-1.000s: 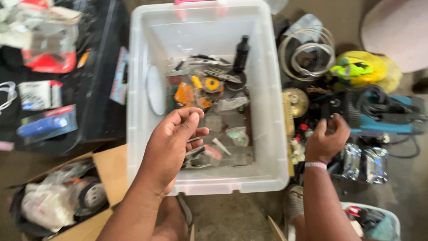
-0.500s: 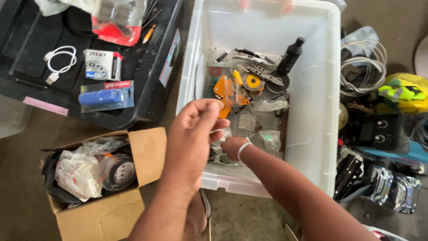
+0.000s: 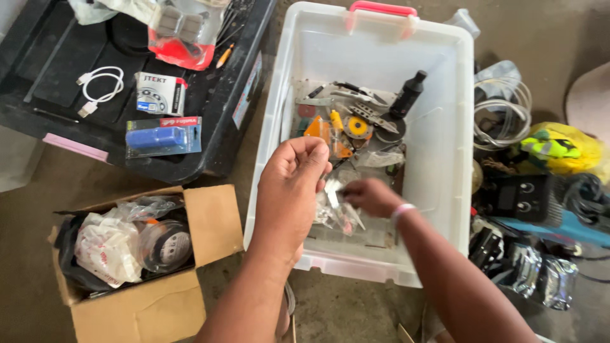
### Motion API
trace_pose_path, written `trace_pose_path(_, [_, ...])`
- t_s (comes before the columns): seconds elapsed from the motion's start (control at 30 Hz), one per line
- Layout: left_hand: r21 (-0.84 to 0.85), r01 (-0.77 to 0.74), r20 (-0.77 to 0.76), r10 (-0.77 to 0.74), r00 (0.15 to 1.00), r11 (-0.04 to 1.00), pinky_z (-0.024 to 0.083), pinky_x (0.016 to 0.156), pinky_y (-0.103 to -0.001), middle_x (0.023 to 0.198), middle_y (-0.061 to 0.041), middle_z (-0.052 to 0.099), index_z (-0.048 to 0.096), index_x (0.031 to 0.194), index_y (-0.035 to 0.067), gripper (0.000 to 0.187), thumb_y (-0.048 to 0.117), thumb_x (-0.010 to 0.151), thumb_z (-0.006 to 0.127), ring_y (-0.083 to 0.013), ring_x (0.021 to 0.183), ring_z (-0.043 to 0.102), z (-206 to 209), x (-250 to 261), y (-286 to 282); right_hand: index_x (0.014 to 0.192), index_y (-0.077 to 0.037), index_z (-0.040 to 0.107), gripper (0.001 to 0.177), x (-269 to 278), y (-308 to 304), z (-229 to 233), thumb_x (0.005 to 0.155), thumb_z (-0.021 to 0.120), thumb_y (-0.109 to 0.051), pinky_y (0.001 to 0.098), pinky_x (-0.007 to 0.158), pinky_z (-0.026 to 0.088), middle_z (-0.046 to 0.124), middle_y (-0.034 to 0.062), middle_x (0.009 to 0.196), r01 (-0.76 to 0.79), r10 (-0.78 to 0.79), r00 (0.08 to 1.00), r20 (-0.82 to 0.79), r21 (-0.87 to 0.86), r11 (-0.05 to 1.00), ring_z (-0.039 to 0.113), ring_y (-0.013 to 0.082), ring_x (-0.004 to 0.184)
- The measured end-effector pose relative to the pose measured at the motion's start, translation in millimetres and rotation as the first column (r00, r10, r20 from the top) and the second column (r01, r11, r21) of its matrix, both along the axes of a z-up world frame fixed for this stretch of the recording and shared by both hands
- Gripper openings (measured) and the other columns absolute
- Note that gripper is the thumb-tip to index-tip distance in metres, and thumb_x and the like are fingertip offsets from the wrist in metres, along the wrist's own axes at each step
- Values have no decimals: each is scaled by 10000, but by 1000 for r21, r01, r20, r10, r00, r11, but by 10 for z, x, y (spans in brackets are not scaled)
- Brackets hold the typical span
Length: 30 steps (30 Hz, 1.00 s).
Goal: The person sits on the floor and sorts through a white plastic bin filled with assorted hardware and tools. They untie a knotted rope, examine a black metal bracket, and handle several small packaged parts, placing items back into the bin or onto the floor.
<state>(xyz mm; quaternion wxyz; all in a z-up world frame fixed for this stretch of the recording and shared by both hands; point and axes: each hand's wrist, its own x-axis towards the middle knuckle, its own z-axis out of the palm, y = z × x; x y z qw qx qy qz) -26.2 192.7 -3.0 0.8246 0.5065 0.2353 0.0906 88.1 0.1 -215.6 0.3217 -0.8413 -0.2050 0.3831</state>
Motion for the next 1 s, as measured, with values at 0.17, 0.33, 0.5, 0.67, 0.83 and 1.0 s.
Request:
trace_pose_path(0.17, [38,103,-104,-99,990,994,495,708,-236,903,37,668,692,1071,79,215,262,960,668,-68,836,639,-11,33,-87,1092,-18,709,208,88,-1030,634,890,701,-64,265,683,555,737,22,896,434,-513,852,109,403,806,678,104,773])
trace_pose_path(0.33, [76,231,-145,-218,965,970,512,720,-239,920,48,676,685,1069,95,216,272,949,655,-65,836,652,108,161,-377,1022,11,671,107,-159,-2605,497,1043,710,-87,307,689,453,615,77,806,633,-794,401,456,489,600,543,174,764])
trace_pose_path(0.5, [242,424,-181,-388,904,873,533,691,-244,905,15,669,691,1083,68,239,268,955,674,-66,791,605,279,210,-830,968,-71,785,196,-680,-3505,-514,906,760,-255,451,788,555,739,171,963,821,-510,360,781,-5,571,701,373,877])
trace_pose_path(0.67, [281,557,-298,-481,825,781,478,474,-269,889,13,700,694,1082,95,238,271,925,662,-75,695,588,283,251,-1073,1108,-121,783,348,-1119,-3414,-1287,836,763,-338,437,959,539,756,176,1095,884,-768,464,441,-293,365,712,372,1055])
trace_pose_path(0.83, [298,457,-210,-409,888,838,535,561,-283,868,-30,694,709,1061,45,204,214,968,643,-84,728,616,100,341,-1006,1141,-109,774,378,-933,-3302,-1603,861,736,-360,471,964,517,718,221,1145,851,-673,524,522,-288,439,664,429,1095])
trace_pose_path(1.0, [290,264,-174,-220,960,920,552,743,-261,944,-10,732,710,1030,40,184,189,988,610,-94,812,688,-1,344,-658,1121,-87,764,379,-672,-3340,-1617,848,733,-348,465,965,528,730,220,1131,835,-736,545,402,-345,429,676,423,1086])
